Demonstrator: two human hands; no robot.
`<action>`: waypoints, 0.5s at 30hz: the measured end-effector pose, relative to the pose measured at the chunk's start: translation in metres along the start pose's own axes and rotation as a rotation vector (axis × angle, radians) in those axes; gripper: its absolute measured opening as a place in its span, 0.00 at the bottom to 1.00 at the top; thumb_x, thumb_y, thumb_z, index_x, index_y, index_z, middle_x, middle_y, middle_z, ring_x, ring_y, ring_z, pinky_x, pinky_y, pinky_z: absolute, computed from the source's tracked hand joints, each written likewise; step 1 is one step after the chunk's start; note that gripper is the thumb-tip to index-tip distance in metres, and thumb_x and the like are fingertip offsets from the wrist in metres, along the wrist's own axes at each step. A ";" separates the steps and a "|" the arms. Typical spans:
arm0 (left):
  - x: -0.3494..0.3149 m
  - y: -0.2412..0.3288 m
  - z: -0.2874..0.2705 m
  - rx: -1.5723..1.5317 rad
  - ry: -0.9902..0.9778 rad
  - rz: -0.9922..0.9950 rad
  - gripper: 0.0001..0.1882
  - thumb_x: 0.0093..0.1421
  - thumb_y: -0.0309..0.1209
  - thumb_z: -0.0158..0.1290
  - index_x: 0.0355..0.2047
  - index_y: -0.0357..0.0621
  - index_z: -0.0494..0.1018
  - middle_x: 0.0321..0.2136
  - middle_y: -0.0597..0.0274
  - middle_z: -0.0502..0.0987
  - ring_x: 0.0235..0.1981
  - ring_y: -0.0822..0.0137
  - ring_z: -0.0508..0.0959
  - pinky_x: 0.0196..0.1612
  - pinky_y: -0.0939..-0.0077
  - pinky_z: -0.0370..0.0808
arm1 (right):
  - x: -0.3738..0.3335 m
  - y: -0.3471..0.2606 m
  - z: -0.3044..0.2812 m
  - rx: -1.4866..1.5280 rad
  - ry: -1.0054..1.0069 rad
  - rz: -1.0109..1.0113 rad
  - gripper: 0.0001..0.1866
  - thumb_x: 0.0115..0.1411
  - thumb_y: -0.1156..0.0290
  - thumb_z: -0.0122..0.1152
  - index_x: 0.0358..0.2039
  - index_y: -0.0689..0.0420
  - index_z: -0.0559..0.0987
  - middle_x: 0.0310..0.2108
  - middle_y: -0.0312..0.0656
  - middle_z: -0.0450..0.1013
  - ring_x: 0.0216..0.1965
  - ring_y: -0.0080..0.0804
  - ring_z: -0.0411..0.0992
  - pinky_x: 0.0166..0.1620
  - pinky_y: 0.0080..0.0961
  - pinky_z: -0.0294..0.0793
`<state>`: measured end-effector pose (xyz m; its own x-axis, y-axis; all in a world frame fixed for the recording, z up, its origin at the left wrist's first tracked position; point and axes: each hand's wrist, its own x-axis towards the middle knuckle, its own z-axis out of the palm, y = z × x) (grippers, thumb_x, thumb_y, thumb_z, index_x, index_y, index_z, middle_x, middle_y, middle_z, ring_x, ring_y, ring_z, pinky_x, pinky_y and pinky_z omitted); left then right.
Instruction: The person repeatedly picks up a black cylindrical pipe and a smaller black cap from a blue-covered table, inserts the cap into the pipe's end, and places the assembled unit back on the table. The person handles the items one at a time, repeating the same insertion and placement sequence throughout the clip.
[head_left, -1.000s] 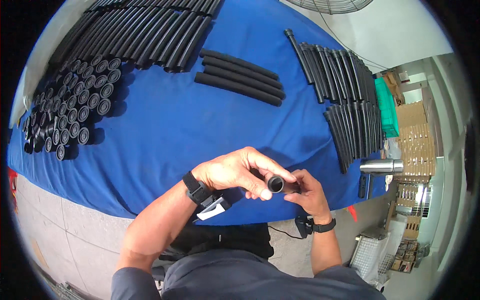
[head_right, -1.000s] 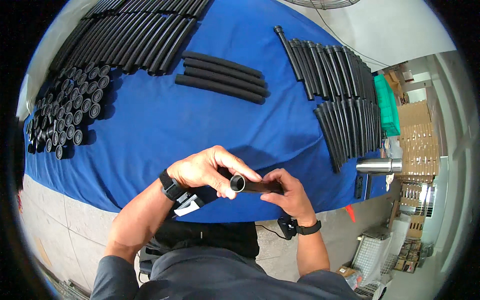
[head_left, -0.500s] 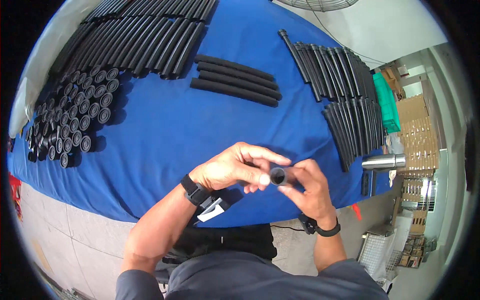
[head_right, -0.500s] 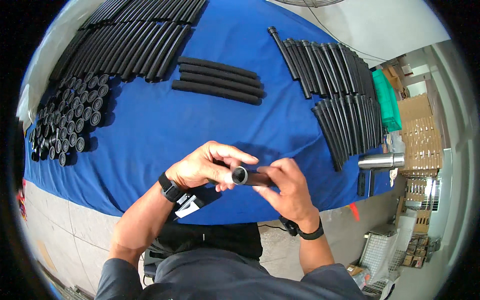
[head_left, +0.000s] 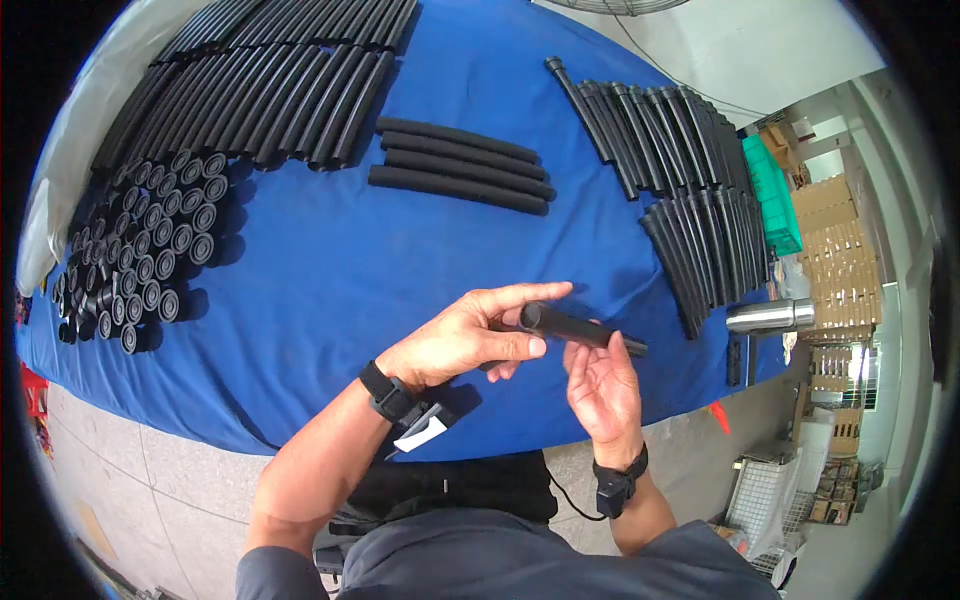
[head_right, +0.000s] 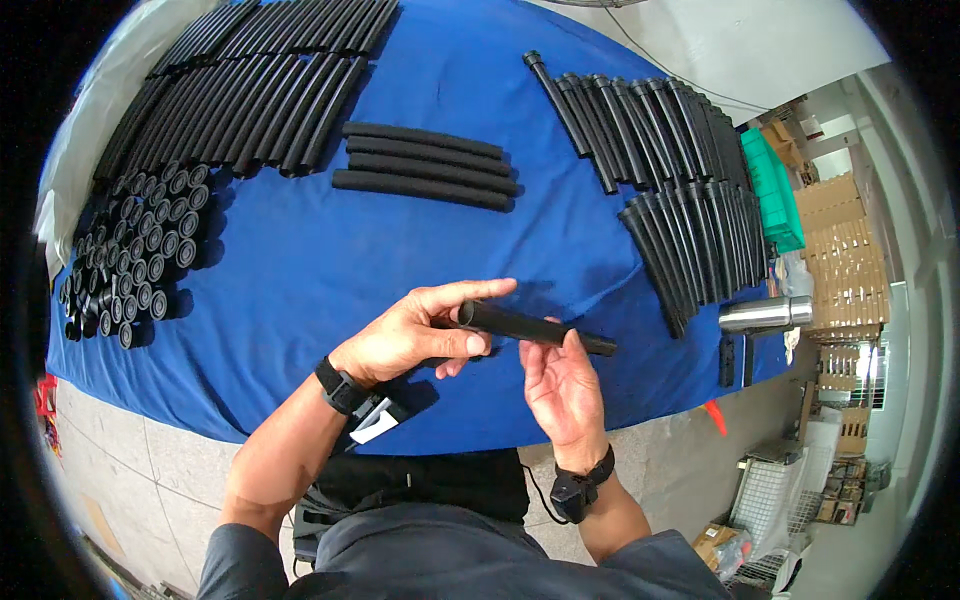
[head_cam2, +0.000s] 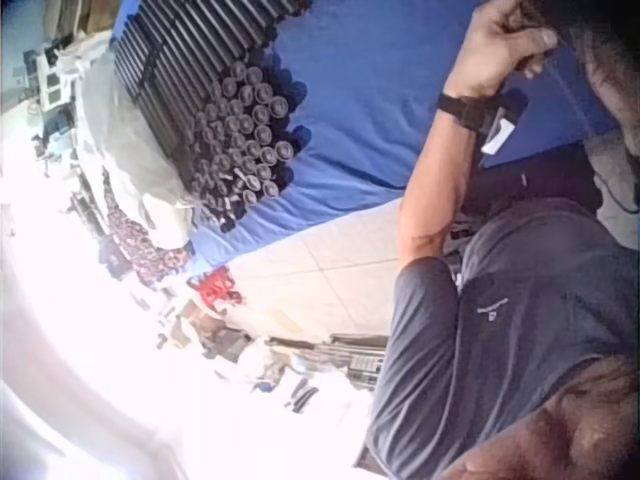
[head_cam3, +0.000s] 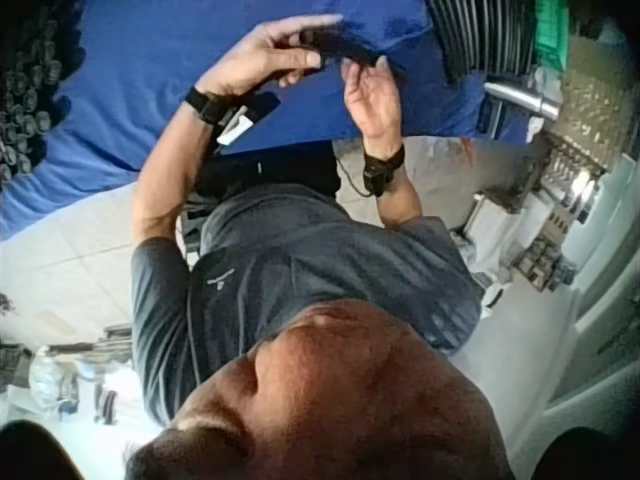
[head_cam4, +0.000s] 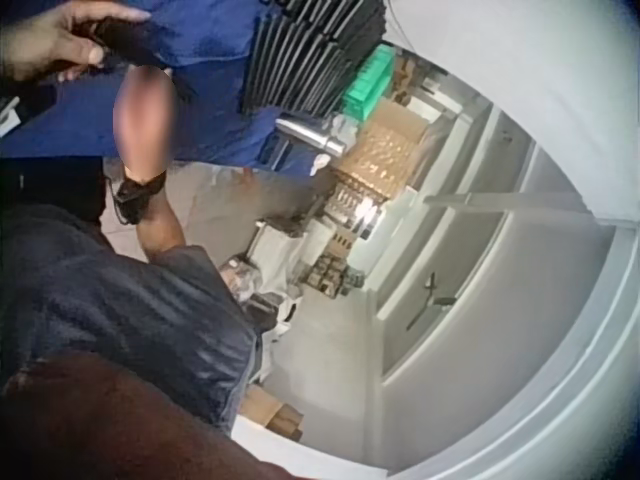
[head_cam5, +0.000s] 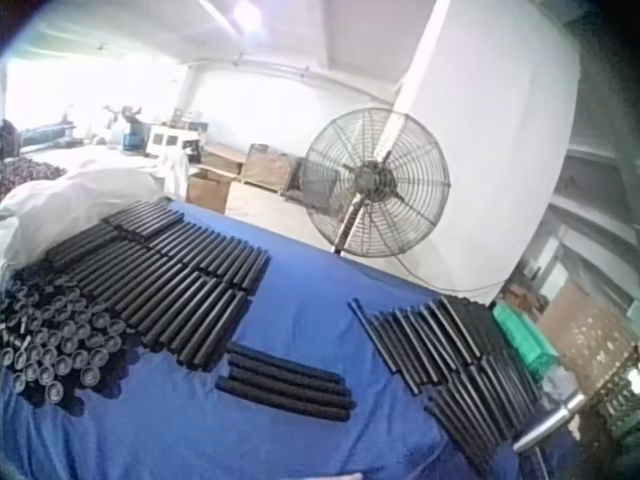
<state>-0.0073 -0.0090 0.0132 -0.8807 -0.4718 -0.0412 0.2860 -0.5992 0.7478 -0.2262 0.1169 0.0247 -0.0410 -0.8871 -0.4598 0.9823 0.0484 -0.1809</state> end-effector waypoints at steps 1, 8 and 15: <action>0.000 0.001 0.000 0.004 -0.023 0.007 0.26 0.63 0.27 0.63 0.61 0.46 0.74 0.30 0.69 0.78 0.24 0.79 0.73 0.27 0.83 0.72 | -0.001 0.003 -0.003 -0.006 0.008 0.024 0.13 0.67 0.70 0.62 0.47 0.65 0.78 0.47 0.48 0.79 0.51 0.45 0.77 0.55 0.31 0.84; -0.002 -0.002 -0.003 0.017 -0.059 0.006 0.26 0.56 0.24 0.68 0.56 0.44 0.78 0.26 0.72 0.79 0.23 0.80 0.74 0.28 0.84 0.74 | -0.024 -0.002 0.007 -0.782 -0.051 0.165 0.16 0.68 0.59 0.64 0.37 0.61 0.77 0.28 0.44 0.76 0.25 0.29 0.75 0.27 0.21 0.77; -0.003 0.001 -0.001 0.038 -0.101 0.012 0.27 0.55 0.24 0.69 0.56 0.44 0.78 0.27 0.70 0.80 0.23 0.80 0.75 0.28 0.84 0.74 | -0.005 -0.009 0.031 -2.123 -0.172 -0.763 0.23 0.51 0.72 0.77 0.42 0.60 0.73 0.36 0.42 0.74 0.38 0.33 0.75 0.43 0.28 0.75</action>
<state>-0.0037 -0.0089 0.0131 -0.9114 -0.4101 0.0334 0.2838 -0.5678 0.7727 -0.2289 0.1072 0.0556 -0.0679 -0.9852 0.1576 -0.7569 -0.0521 -0.6514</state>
